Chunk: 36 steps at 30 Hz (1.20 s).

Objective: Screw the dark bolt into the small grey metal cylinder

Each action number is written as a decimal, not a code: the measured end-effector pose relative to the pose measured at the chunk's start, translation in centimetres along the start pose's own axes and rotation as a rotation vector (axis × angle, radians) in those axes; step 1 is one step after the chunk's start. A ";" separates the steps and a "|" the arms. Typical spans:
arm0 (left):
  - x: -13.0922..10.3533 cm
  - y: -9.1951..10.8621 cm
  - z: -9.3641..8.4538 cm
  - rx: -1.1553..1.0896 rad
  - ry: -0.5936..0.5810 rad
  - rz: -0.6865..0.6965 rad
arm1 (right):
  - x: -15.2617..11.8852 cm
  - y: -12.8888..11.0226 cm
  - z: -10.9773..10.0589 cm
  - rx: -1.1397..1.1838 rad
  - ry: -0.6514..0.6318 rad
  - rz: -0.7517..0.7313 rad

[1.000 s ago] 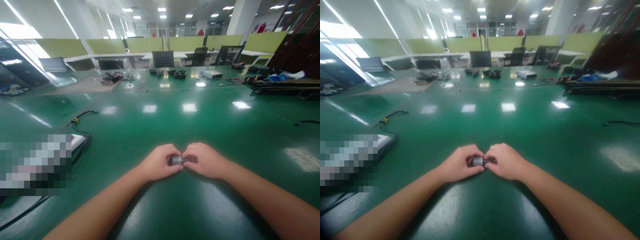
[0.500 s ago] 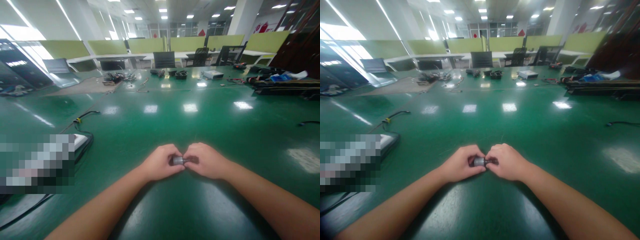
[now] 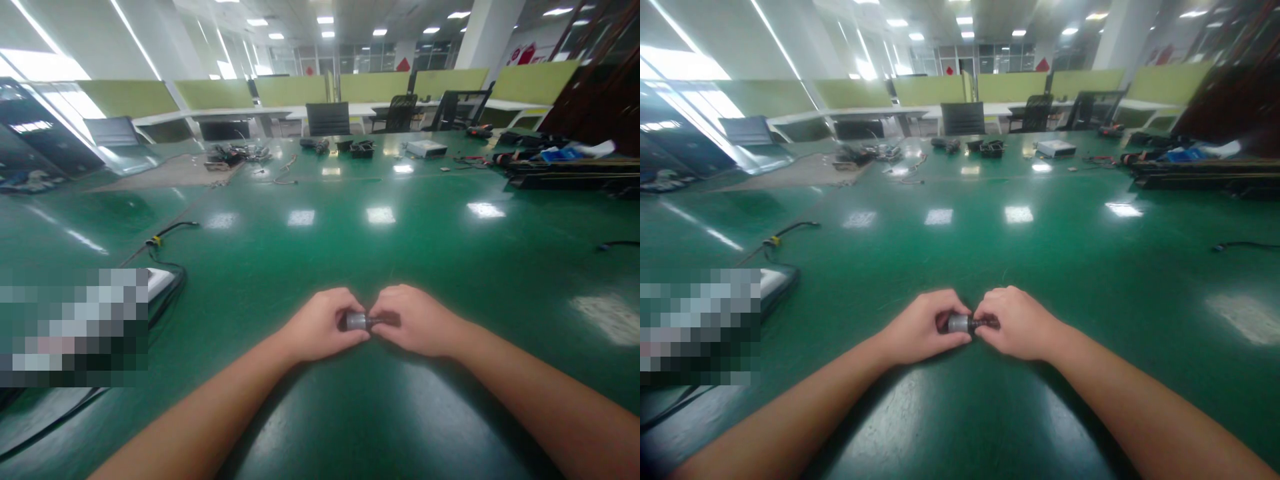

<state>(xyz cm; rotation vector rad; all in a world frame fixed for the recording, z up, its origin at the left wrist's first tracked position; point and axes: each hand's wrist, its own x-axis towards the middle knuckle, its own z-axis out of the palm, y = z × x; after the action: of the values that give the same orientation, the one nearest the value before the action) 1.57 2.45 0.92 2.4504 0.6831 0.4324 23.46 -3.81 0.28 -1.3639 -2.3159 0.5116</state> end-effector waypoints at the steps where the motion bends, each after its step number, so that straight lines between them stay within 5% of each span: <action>1: 0.0 0.0 0.0 0.000 -0.001 0.000 | 0.0 0.0 -0.1 0.000 -0.003 0.003; 36: 0.0 0.1 -0.3 0.009 -0.026 -0.004 | -0.9 0.6 -1.8 0.012 -0.073 0.108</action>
<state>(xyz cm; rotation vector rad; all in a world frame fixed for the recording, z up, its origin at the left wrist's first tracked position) 1.52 2.47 1.21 2.4581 0.6806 0.3953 25.19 -4.13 1.40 -1.4939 -2.3014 0.6173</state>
